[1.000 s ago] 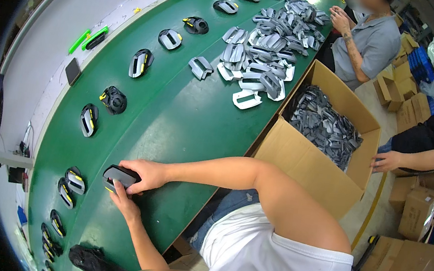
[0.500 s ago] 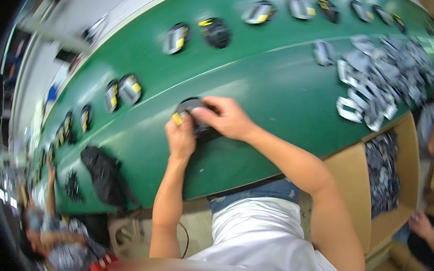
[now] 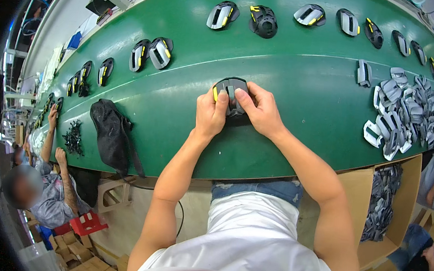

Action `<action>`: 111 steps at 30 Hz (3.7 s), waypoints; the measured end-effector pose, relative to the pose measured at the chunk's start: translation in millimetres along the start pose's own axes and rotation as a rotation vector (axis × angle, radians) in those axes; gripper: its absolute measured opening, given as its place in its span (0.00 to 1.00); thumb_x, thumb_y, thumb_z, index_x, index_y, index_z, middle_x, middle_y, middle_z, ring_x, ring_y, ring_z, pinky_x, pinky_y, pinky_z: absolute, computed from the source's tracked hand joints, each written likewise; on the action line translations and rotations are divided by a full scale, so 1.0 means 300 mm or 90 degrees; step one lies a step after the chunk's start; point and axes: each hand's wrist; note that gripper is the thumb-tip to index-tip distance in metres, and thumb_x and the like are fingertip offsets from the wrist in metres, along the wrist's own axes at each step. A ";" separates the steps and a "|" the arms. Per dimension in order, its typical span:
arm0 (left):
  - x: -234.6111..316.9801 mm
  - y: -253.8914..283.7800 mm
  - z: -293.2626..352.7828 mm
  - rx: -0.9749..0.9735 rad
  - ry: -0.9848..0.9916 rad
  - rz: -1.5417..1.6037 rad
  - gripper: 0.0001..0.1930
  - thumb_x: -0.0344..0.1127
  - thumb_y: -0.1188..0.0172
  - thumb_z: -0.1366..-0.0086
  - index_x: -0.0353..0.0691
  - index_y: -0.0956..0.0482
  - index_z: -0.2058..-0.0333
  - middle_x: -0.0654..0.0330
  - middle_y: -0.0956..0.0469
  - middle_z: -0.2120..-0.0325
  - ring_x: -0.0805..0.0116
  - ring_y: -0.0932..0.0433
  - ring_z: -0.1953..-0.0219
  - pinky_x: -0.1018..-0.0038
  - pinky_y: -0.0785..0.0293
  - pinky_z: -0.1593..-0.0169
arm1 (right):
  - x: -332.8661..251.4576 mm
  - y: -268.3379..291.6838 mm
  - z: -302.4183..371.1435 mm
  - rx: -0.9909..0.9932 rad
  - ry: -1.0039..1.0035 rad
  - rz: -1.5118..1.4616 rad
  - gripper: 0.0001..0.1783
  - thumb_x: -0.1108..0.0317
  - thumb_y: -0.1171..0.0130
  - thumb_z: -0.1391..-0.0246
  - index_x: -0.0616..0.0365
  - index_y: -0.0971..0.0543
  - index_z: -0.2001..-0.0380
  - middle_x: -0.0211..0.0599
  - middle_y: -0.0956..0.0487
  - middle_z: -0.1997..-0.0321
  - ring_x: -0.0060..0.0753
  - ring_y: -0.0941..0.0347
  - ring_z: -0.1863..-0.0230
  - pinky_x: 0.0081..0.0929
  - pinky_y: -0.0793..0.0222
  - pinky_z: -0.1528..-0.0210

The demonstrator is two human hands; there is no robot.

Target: Assemble outer plastic shells and inner components for small electronic devices.

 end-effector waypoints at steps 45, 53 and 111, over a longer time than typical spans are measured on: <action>-0.014 -0.005 -0.040 0.014 0.164 0.290 0.18 0.46 0.58 0.31 0.35 0.29 0.64 0.63 0.28 0.76 0.78 0.30 0.75 0.80 0.34 0.71 | -0.037 0.073 -0.022 -0.087 -0.129 -0.113 0.21 0.67 0.40 0.49 0.65 0.30 0.53 0.38 0.27 0.54 0.25 0.29 0.56 0.23 0.31 0.56; -0.002 0.017 -0.027 -0.072 0.157 0.357 0.16 0.42 0.50 0.36 0.33 0.28 0.61 0.64 0.26 0.71 0.79 0.30 0.69 0.80 0.33 0.63 | -0.051 0.068 -0.011 -0.072 -0.089 -0.143 0.18 0.65 0.40 0.50 0.65 0.26 0.59 0.32 0.24 0.63 0.18 0.29 0.62 0.19 0.32 0.58; -0.008 -0.085 -0.014 0.140 0.038 0.182 0.19 0.45 0.53 0.35 0.32 0.30 0.73 0.65 0.32 0.82 0.81 0.38 0.76 0.81 0.40 0.73 | 0.004 0.049 0.001 0.015 -0.027 -0.031 0.17 0.69 0.42 0.52 0.66 0.26 0.59 0.27 0.24 0.69 0.14 0.33 0.70 0.16 0.34 0.66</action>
Point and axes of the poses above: each hand's wrist, its own z-axis away from the middle knuckle, its own y-axis out of the back of the hand, x = y × z
